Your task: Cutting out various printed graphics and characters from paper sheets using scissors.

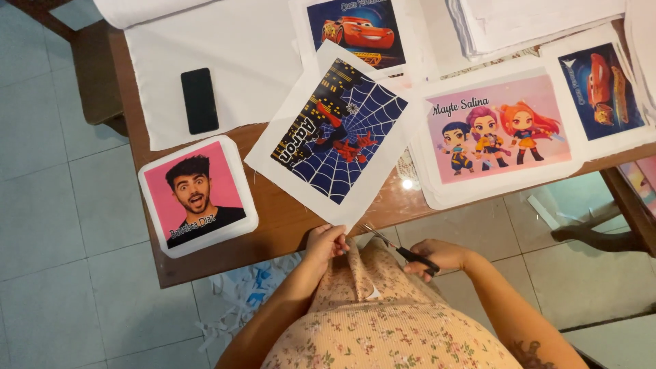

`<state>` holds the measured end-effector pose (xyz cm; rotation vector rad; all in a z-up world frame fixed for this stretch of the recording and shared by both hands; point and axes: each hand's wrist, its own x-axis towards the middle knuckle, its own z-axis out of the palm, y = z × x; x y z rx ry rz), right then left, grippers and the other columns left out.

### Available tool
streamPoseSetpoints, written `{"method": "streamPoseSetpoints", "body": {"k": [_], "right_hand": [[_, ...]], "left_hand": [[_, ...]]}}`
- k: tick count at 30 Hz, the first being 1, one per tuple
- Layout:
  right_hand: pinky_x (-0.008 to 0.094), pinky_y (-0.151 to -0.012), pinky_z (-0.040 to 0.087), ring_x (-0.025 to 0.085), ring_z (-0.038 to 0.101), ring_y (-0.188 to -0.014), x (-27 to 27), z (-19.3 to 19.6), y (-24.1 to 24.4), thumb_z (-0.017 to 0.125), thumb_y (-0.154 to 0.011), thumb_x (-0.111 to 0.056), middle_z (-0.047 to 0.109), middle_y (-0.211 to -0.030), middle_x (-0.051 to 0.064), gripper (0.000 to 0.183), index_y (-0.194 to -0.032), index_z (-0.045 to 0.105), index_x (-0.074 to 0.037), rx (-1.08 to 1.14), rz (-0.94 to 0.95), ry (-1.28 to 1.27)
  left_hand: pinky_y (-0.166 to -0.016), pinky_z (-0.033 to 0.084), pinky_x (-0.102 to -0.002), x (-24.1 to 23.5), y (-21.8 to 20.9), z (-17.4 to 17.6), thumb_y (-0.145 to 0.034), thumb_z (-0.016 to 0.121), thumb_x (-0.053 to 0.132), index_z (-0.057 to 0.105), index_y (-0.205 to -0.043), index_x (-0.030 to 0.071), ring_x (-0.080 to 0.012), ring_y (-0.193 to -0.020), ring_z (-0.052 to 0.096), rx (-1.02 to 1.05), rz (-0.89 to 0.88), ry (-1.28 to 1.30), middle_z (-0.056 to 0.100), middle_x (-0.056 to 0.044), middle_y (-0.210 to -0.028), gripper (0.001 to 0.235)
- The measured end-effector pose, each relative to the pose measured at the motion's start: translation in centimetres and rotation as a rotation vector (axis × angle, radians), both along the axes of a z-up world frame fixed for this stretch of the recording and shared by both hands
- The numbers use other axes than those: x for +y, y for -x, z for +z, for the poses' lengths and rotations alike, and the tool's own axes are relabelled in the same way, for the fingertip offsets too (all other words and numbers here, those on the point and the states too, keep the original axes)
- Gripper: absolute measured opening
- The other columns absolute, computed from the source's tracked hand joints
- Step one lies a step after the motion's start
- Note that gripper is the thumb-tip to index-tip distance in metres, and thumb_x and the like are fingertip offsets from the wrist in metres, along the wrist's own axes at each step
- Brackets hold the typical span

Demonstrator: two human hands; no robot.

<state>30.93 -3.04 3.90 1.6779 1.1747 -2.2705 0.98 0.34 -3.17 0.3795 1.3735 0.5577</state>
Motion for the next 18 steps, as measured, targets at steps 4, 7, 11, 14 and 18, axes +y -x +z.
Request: {"method": "streamPoseSetpoints", "body": {"k": [4, 7, 11, 14, 18], "right_hand": [[0.024, -0.045, 0.053, 0.023, 0.074, -0.057, 0.9, -0.9, 1.6, 0.096, -0.071, -0.036, 0.07, -0.066, 0.018, 0.045, -0.079, 0.071, 0.001, 0.003, -0.01, -0.051], [0.025, -0.047, 0.054, 0.022, 0.074, -0.055, 1.9, -0.8, 3.0, 0.096, -0.069, -0.04, 0.07, -0.065, 0.017, 0.048, -0.077, 0.071, -0.001, -0.013, 0.025, -0.097], [0.026, -0.05, 0.057, 0.022, 0.075, -0.056, 3.0, 0.8, 4.4, 0.095, -0.069, -0.042, 0.072, -0.065, 0.016, 0.046, -0.077, 0.071, -0.003, -0.034, 0.056, -0.116], [0.028, -0.053, 0.059, 0.021, 0.075, -0.056, 3.0, 0.9, 4.8, 0.096, -0.066, -0.048, 0.073, -0.065, 0.016, 0.052, -0.077, 0.071, -0.004, -0.062, 0.053, -0.12], [0.027, -0.055, 0.06, 0.021, 0.073, -0.053, 3.0, 0.3, 4.9, 0.097, -0.065, -0.046, 0.071, -0.063, 0.015, 0.052, -0.077, 0.071, -0.003, -0.093, 0.044, -0.111]], "left_hand": [[-0.043, 0.056, -0.023, 0.1, 0.1, 0.5, -0.087, 0.076, 0.02, 0.063, -0.083, 0.007, -0.0204, -0.051, 0.071, 0.008, -0.017, 0.0, 0.063, -0.008, -0.06, 0.019], [-0.043, 0.056, -0.022, 0.3, 0.0, 1.1, -0.087, 0.075, 0.02, 0.062, -0.081, 0.007, -0.0201, -0.05, 0.071, 0.026, -0.035, -0.006, 0.063, -0.008, -0.06, 0.02], [-0.043, 0.055, -0.021, 0.1, -0.2, 1.4, -0.087, 0.074, 0.019, 0.062, -0.077, 0.006, -0.0197, -0.049, 0.071, 0.053, -0.052, -0.034, 0.063, -0.008, -0.057, 0.021], [-0.043, 0.055, -0.022, 0.2, -0.2, 2.4, -0.087, 0.075, 0.018, 0.063, -0.077, 0.006, -0.0202, -0.05, 0.071, 0.059, -0.053, -0.037, 0.064, -0.009, -0.058, 0.02], [-0.043, 0.055, -0.022, 0.2, -0.2, 2.2, -0.087, 0.075, 0.019, 0.063, -0.077, 0.006, -0.0203, -0.049, 0.071, 0.064, -0.059, -0.048, 0.063, -0.009, -0.057, 0.02]]}}
